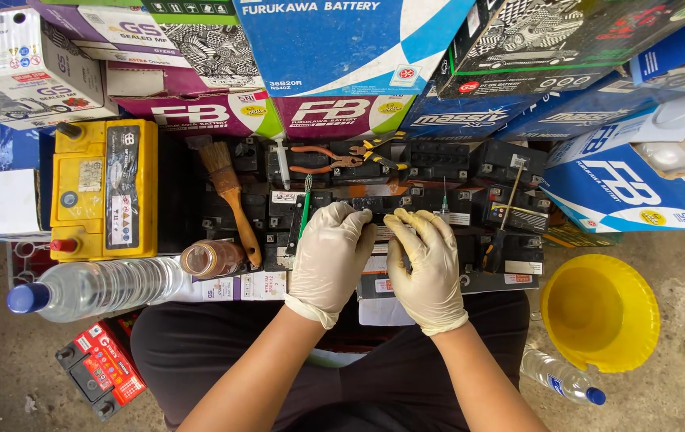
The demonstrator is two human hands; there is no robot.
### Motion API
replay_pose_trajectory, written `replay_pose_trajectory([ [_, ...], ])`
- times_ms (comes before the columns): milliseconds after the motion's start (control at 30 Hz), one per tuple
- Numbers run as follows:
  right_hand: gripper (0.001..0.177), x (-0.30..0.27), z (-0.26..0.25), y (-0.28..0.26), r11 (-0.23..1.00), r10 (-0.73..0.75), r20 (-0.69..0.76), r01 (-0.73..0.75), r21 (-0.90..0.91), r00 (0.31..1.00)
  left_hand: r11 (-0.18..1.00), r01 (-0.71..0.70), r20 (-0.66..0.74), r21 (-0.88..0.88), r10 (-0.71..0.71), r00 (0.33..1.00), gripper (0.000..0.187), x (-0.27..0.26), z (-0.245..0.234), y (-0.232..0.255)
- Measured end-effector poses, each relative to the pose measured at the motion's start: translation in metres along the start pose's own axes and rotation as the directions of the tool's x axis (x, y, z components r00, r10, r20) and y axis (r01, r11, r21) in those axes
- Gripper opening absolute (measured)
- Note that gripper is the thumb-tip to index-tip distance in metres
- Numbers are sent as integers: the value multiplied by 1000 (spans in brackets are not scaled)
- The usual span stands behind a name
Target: Servicing lead-acid batteries by adding or removing liquid using a syringe
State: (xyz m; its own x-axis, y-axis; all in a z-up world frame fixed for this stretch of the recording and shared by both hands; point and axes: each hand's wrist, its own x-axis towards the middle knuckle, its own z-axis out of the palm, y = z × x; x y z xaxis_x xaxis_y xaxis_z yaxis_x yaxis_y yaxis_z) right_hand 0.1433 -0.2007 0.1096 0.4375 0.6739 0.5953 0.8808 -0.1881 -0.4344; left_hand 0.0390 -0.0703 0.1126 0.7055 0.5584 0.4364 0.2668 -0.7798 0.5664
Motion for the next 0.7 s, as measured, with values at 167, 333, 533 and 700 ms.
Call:
replay_pose_trajectory([
  [167,35,4,-1,-2,1000,-8,15,9,-27,1000,1000,17,11,5,-17,1000,11,1,2,-4],
  [333,31,5,1,-3,999,5,44,-3,-49,999,1000,10,10,23,-10,1000,12,2,1,-7],
  [533,29,4,1,-5,998,16,59,-12,-63,998,998,62,24,-26,-61,998,14,2,-1,-8],
  [700,29,4,2,-4,997,25,76,-20,-73,997,994,106,48,-12,-105,993,17,3,-1,-10],
])
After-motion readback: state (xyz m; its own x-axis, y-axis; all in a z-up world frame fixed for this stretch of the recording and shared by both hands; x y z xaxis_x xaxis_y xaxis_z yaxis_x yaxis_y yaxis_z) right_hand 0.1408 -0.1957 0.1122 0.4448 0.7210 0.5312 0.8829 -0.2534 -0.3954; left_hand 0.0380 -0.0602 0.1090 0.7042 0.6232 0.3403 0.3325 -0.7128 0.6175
